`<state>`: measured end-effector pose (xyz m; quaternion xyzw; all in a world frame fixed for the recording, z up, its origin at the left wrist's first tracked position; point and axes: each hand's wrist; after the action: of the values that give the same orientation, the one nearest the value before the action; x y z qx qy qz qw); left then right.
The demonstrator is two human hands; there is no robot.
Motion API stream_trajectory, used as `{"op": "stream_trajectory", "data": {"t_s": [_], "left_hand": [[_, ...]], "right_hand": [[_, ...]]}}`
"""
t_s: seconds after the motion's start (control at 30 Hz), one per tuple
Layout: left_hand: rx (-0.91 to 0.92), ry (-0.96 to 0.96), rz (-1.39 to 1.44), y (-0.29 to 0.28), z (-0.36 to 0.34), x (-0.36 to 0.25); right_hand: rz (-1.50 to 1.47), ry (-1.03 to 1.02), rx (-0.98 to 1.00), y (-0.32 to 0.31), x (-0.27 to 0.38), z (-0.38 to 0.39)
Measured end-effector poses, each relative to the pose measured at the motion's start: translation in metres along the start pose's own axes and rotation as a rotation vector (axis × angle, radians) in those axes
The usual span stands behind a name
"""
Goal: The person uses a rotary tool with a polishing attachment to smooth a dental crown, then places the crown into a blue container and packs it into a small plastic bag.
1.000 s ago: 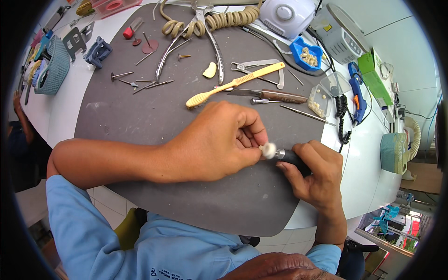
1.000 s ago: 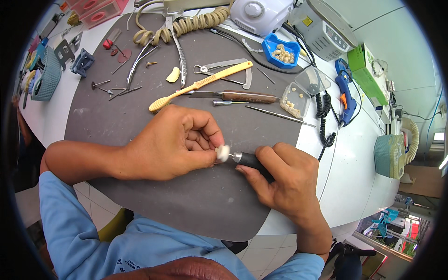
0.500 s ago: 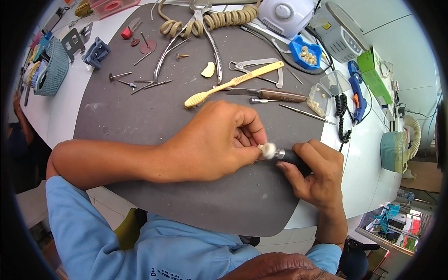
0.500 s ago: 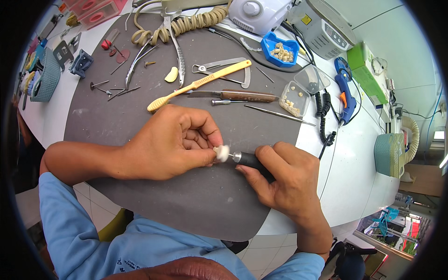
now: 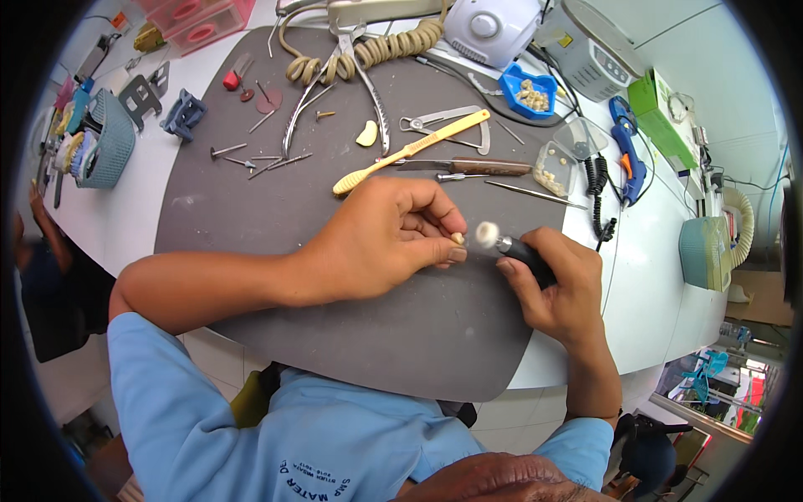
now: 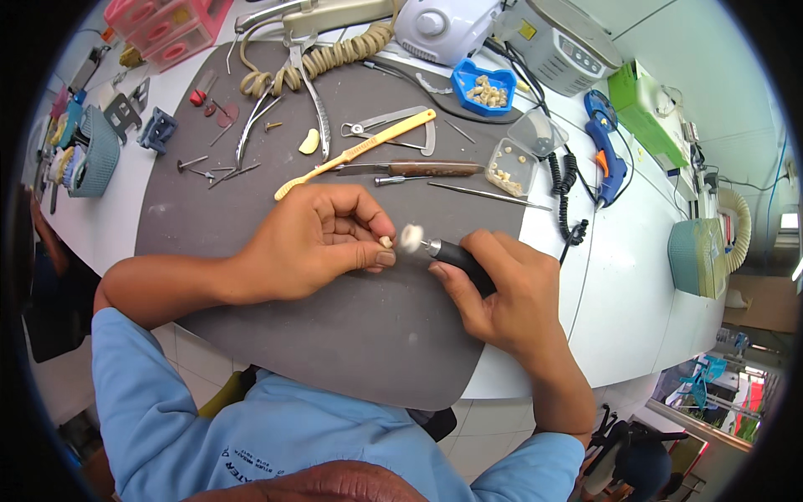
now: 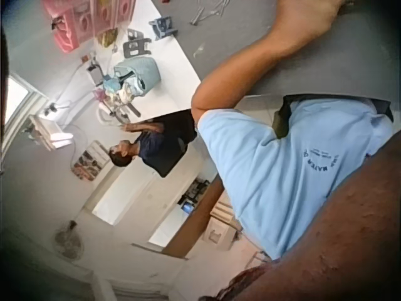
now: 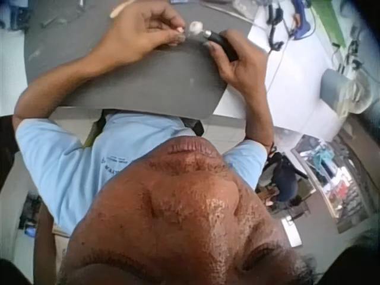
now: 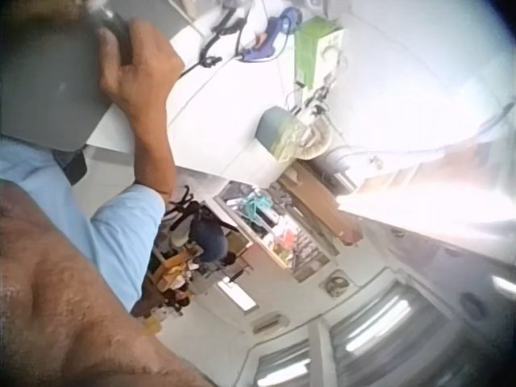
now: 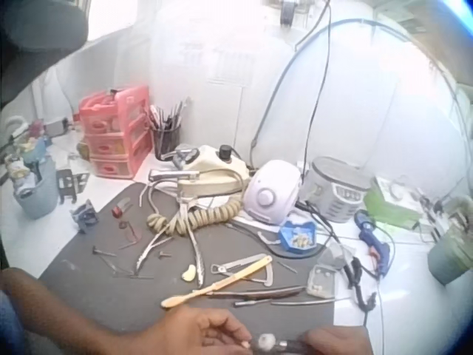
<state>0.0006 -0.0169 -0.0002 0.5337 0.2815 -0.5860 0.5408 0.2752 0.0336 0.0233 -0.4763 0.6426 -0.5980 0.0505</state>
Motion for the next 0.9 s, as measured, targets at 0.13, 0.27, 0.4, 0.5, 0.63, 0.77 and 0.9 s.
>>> {"op": "stream_trajectory", "data": {"t_s": [0.13, 0.27, 0.4, 0.5, 0.63, 0.77, 0.9], "left_hand": [[-0.009, -0.016, 0.023, -0.001, -0.002, -0.003], [0.000, 0.048, 0.004, -0.001, -0.003, 0.002], [0.008, 0.090, -0.007, -0.002, -0.005, 0.000], [0.010, 0.059, 0.025, -0.002, -0.001, 0.000], [0.028, 0.032, 0.075, -0.003, 0.004, -0.001], [0.046, 0.002, 0.103, -0.003, 0.001, 0.001], [0.044, 0.012, 0.115, -0.003, 0.002, 0.002]], "right_hand": [[-0.035, 0.021, -0.002, -0.002, -0.002, 0.000], [-0.059, 0.053, 0.000, -0.003, -0.003, -0.002], [-0.059, 0.108, 0.007, -0.005, -0.004, -0.002], [-0.102, 0.197, 0.029, -0.008, -0.001, -0.004], [-0.095, 0.230, 0.069, -0.011, -0.003, -0.006], [-0.100, 0.248, 0.081, -0.013, -0.005, -0.008], [-0.127, 0.255, 0.089, -0.014, -0.006, -0.011]]}}
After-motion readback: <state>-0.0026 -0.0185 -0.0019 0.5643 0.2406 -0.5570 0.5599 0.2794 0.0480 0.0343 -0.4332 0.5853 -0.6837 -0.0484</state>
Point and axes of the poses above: each hand's wrist, its own z-axis away from the middle knuckle, its own y-axis out of the palm, x = y × z, and after that the axes turned 1 degree about -y, right-handed
